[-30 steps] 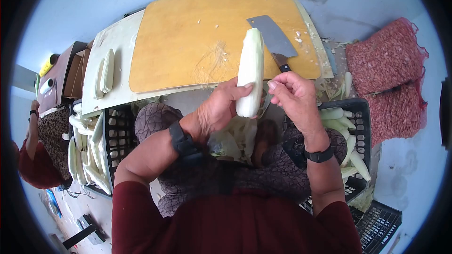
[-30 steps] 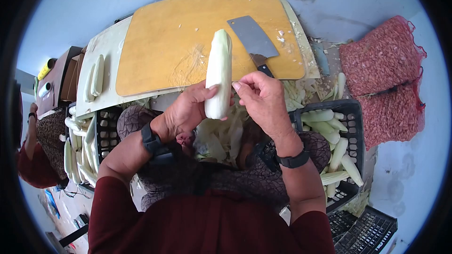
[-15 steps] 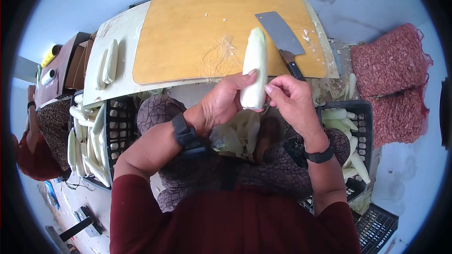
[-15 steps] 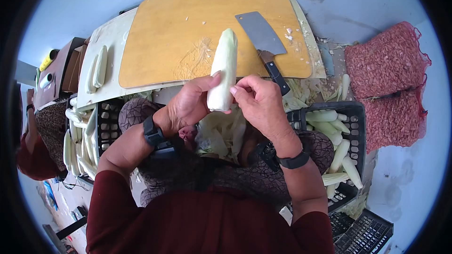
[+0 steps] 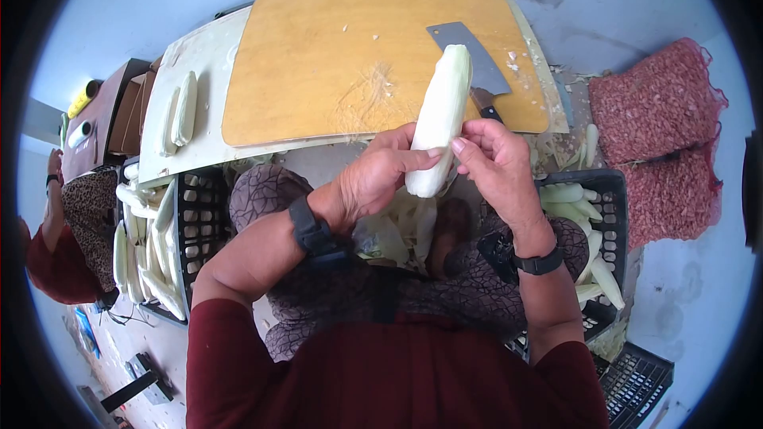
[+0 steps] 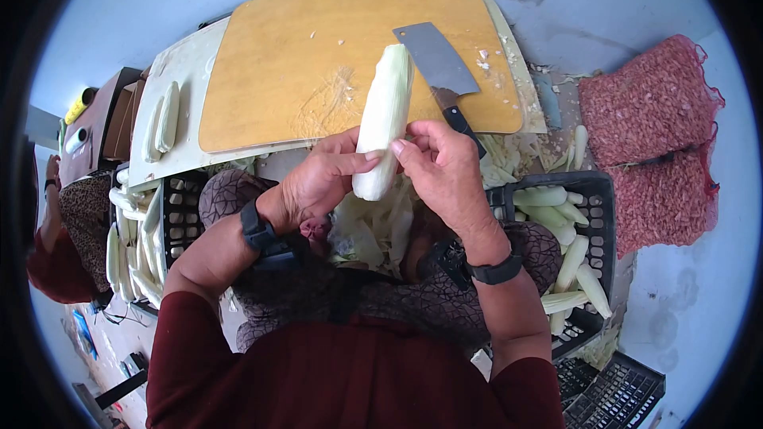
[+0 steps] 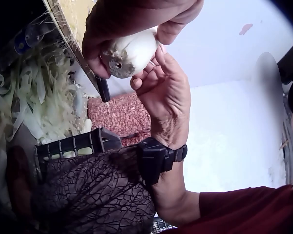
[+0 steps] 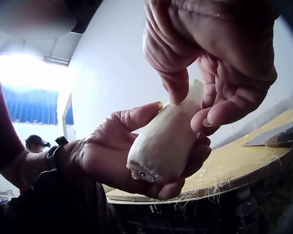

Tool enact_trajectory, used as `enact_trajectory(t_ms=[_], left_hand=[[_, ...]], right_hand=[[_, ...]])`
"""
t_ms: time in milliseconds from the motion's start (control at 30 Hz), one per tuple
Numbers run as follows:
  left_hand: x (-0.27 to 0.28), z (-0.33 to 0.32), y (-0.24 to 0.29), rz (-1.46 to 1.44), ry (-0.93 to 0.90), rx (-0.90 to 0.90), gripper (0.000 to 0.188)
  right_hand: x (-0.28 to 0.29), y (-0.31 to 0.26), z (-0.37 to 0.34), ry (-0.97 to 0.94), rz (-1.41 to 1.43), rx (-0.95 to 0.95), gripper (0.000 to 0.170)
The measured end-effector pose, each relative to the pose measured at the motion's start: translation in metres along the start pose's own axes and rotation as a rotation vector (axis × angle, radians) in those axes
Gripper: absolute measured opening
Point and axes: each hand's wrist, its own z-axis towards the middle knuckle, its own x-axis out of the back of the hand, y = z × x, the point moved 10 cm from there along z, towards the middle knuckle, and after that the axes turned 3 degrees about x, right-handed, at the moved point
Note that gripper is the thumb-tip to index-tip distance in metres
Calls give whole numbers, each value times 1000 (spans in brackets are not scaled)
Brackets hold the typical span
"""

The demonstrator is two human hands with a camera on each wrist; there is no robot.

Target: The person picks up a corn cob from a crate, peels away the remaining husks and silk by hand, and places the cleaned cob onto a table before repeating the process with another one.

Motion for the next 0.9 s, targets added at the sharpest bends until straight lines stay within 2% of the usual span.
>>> enact_trajectory(t_ms=[167, 400, 567, 767, 900], left_hand=[[-5, -1, 0, 10, -42, -4, 53], [-8, -4, -3, 58, -51, 28, 55], [-11, -4, -5, 94, -88, 42, 51], [-5, -7, -3, 167, -37, 24, 49], [-1, -13, -8, 59, -91, 67, 50]], right_hand=[[0, -3, 0, -5, 62, -17, 30], [-5, -3, 0, -68, 84, -56, 31], [-12, 2, 0, -103, 132, -51, 25], [-10, -2, 0, -68, 122, 42, 20], [-8, -10, -1, -80, 103, 81, 22]])
